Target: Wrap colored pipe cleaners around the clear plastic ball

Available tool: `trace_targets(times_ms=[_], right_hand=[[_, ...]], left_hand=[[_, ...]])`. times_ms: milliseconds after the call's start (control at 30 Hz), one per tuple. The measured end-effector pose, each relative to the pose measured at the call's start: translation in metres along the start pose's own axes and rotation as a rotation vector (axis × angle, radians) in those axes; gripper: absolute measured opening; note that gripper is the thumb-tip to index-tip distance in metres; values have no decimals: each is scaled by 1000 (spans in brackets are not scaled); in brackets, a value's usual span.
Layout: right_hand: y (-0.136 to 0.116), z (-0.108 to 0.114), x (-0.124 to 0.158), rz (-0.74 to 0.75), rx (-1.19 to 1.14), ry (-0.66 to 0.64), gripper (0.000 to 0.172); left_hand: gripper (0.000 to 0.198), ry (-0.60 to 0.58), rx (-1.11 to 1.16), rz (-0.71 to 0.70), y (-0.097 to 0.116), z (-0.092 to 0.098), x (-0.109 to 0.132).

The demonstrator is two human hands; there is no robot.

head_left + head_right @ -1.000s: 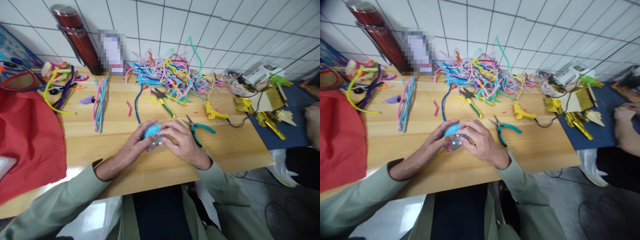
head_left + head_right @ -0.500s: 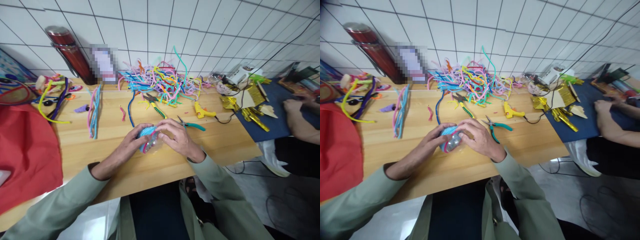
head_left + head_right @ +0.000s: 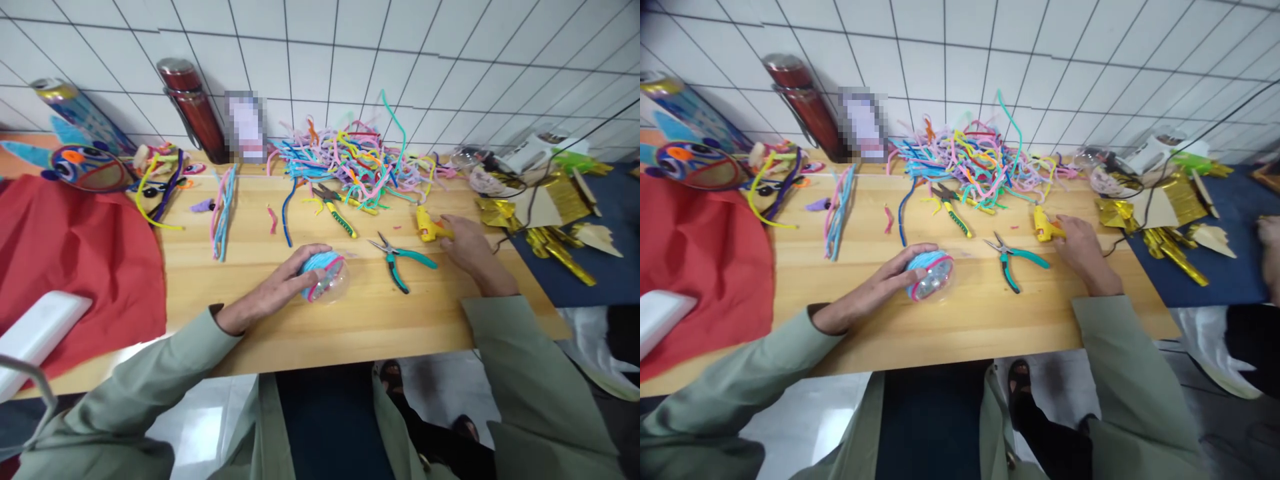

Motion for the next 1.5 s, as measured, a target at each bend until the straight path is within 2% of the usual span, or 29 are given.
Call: trace_targets(times_ms=[133,233,333,433,533,633,700,733,833,900,967,1033,1233,1367,1500], right_hand=[[11,-18,-8,-46,76,-83,54],[13,-23,-14,-34,84,-79,48],[16,-25,-20,-32,71,-75,44],[18,-25,-24,-34,50,-73,42],[11,-20,-25,-25,18,-62,41],[-15,-4,-20,-1,-61,-30,36],[-42,9,-13,-4,-229,-9,29],[-59,12,-8,-14,-337,-37,28],[-117,11,5,11,-677,-200,31],[-153,5,14,54,-780,-339,36],[-175,-4,21,95,-825,-450,41],[-183,-11,25,119,-843,-512,43],[-183,-18,35,123,-848,-562,42],[-185,-18,39,112,-843,-556,37],[-185,-24,40,91,-821,-571,39]], left_hand=[[54,-40,-12,14,-3,-2,-3],[68,-81,-18,22,-9,-4,-7],[70,-82,-17,22,-14,-6,-10],[67,-15,-20,4,-16,-3,-10],[67,110,-41,-20,-14,4,-10],[65,229,-97,-53,-8,11,-12],[63,273,-159,-79,-5,11,-14],[61,277,-192,-94,-4,10,-15],[57,277,-300,-151,-3,4,-16],[59,309,-369,-198,-2,2,-14],[62,345,-413,-238,-2,1,-11],[60,352,-427,-283,-1,0,-10],[45,351,-474,-434,7,-2,-7],[46,312,-516,-422,7,-3,-9],[38,306,-522,-417,9,-2,-8]])
Point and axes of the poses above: each hand's wrist, its own x-axis away from the middle knuckle, its own z-axis out of the back of the hand, y = z × x, the point moved 8 cm from there along -x, towards the middle knuckle, and after that the axes turned 12 degrees about -y, right-handed, at the moved point
